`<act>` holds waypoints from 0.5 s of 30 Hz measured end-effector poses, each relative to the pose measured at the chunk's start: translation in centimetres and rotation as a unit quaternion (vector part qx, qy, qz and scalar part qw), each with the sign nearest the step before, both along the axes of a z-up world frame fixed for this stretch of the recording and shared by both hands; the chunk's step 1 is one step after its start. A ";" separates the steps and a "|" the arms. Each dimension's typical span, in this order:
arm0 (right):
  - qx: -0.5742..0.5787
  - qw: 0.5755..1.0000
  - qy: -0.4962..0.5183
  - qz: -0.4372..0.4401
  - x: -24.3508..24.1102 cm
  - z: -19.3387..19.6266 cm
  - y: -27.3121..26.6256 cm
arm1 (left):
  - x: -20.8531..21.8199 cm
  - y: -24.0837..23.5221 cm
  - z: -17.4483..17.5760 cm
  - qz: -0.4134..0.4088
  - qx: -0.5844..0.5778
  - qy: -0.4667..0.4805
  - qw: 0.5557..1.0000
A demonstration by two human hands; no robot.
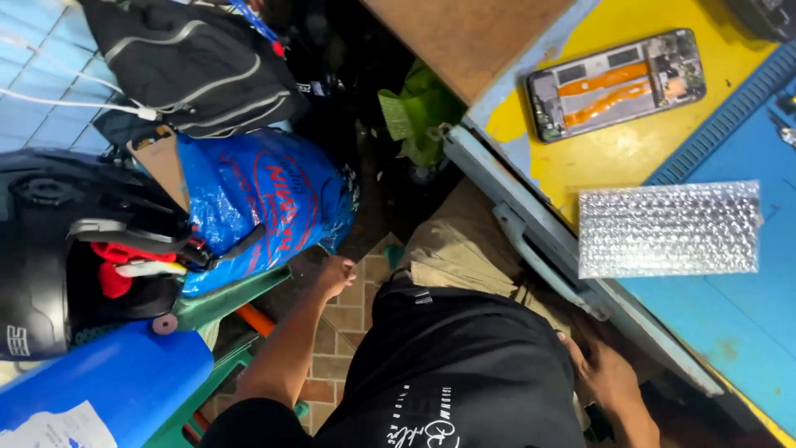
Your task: The person cleans a smartphone screen using a small white wipe, repeatedly rubbing the surface. They then place the phone into a bubble wrap pouch and set it on the workbench.
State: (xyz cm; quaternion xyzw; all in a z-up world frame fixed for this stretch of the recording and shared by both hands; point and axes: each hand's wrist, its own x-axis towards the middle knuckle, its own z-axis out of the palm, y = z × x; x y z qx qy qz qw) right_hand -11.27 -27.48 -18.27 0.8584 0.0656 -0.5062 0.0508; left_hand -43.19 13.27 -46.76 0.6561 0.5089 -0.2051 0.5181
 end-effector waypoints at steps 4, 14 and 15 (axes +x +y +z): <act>-0.037 0.999 0.027 -0.030 0.6 2.2 2.3 | 4.5 0.1 6.6 0.001 -0.008 0.025 1.000; -0.033 0.999 0.004 -0.005 0.5 -1.4 0.1 | 13.8 6.7 4.0 -0.059 0.195 0.028 0.979; -0.010 1.000 -0.006 0.013 0.6 -2.7 -1.0 | 14.7 7.5 3.7 -0.064 0.237 0.010 0.969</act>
